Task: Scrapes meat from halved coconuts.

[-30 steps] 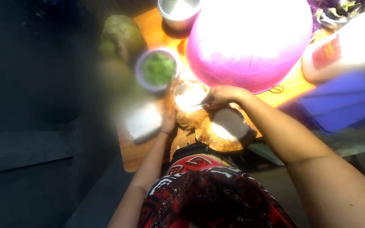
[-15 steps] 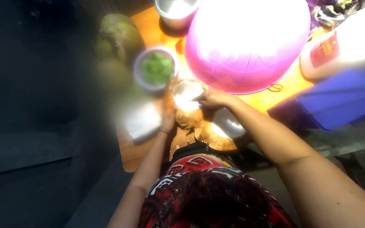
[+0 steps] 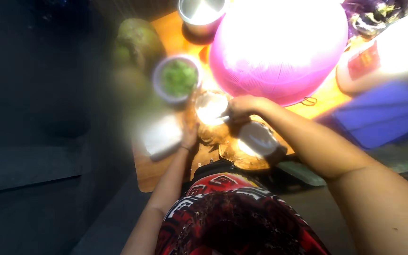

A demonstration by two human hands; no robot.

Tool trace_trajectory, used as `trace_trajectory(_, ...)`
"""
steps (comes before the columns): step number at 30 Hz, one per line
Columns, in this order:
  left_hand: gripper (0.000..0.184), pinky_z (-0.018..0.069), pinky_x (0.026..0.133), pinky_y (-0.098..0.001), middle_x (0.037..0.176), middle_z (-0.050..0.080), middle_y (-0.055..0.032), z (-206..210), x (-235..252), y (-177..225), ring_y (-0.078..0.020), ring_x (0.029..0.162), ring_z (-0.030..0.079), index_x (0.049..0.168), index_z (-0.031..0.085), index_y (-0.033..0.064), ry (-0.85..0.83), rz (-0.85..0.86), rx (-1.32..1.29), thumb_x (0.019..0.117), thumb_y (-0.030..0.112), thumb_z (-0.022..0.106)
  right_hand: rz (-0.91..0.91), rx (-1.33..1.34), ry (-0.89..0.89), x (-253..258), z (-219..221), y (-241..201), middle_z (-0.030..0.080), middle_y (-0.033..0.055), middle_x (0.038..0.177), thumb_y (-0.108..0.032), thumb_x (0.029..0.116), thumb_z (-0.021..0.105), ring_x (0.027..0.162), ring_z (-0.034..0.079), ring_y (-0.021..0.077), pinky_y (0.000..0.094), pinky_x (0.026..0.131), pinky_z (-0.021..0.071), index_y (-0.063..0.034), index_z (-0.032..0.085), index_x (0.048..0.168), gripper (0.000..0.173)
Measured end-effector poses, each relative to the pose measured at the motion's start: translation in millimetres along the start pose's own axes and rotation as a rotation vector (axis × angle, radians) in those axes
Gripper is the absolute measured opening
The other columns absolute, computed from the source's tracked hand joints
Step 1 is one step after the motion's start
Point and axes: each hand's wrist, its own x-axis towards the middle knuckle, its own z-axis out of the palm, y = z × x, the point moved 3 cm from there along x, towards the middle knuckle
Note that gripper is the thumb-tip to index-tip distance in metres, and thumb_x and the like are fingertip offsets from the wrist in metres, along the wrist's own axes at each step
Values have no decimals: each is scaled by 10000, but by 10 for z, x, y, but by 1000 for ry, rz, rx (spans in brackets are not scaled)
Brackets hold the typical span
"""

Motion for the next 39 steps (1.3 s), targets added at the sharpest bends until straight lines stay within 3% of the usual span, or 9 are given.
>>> trace_trajectory(6, 900, 284, 1229, -463, 1665, 207, -249, -14, 23, 16, -323, 1514, 320, 1638, -50, 54, -9, -20, 23, 1045, 280, 588, -113, -10, 25, 5, -320, 9, 720, 191, 1133, -200, 1048, 597, 1123, 652, 401, 665, 931, 466, -113, 764, 1187, 234)
trace_trajectory(11, 903, 311, 1212, -494, 1650, 260, -245, -12, 0, 7, -336, 1491, 363, 1642, -36, 66, -2, -30, 25, 1041, 308, 593, -131, 29, -56, 27, -153, 41, 728, 166, 1032, -91, 998, 654, 995, 676, 338, 590, 895, 500, -72, 766, 1134, 177)
trace_trajectory(13, 891, 304, 1219, -480, 1661, 239, -235, -24, -11, 63, -316, 1503, 348, 1644, -38, 78, -10, -48, 35, 1048, 309, 582, -95, -57, -101, -44, -278, 49, 705, 210, 1069, -137, 1020, 644, 1055, 650, 389, 627, 918, 469, -25, 751, 1110, 180)
trace_trajectory(17, 894, 281, 1222, -500, 1667, 204, -247, -14, 4, 86, -336, 1515, 312, 1648, -23, 82, -10, -29, 47, 1040, 311, 592, -152, -20, -11, -71, -387, -4, 712, 203, 1140, -138, 1050, 589, 1124, 645, 388, 619, 973, 458, -88, 742, 1235, 245)
trace_trajectory(21, 890, 299, 1219, -475, 1648, 243, -264, -15, -10, 62, -332, 1497, 347, 1641, -32, 58, -10, -32, 21, 1045, 282, 589, -178, 2, -35, 60, -163, 26, 723, 163, 993, -104, 1006, 645, 950, 672, 343, 604, 857, 498, -79, 769, 1115, 167)
trace_trajectory(24, 869, 307, 1219, -466, 1663, 240, -224, -3, 12, 51, -303, 1500, 352, 1646, -12, 82, -14, -27, 11, 1048, 282, 585, -31, -110, -74, -74, -231, 81, 712, 176, 1043, -213, 1010, 672, 1035, 664, 396, 668, 836, 488, -101, 761, 1071, 155)
trace_trajectory(27, 870, 298, 1220, -479, 1665, 226, -234, -2, 9, 101, -323, 1504, 343, 1647, -1, 81, -10, -25, 38, 1044, 276, 594, 43, -66, 99, -132, -235, 134, 724, 188, 1037, -192, 1017, 624, 1041, 673, 430, 695, 803, 494, -134, 768, 1061, 162)
trace_trajectory(32, 865, 404, 1129, -552, 1540, 431, -287, 3, 23, 278, -402, 1363, 520, 1652, -23, 127, -38, -100, 109, 1059, 329, 574, 196, 60, 352, -115, 102, -61, 682, 292, 1169, -94, 1040, 506, 1086, 661, 501, 674, 835, 503, -186, 545, 1504, 475)
trace_trajectory(39, 894, 495, 1007, -597, 1429, 554, -258, 82, 152, 295, -400, 1220, 621, 1650, 104, 265, -20, -163, -85, 985, 367, 691, 248, -22, 316, -213, 265, -6, 690, 283, 1194, -135, 1070, 487, 1112, 663, 487, 659, 878, 504, -160, 619, 1434, 389)
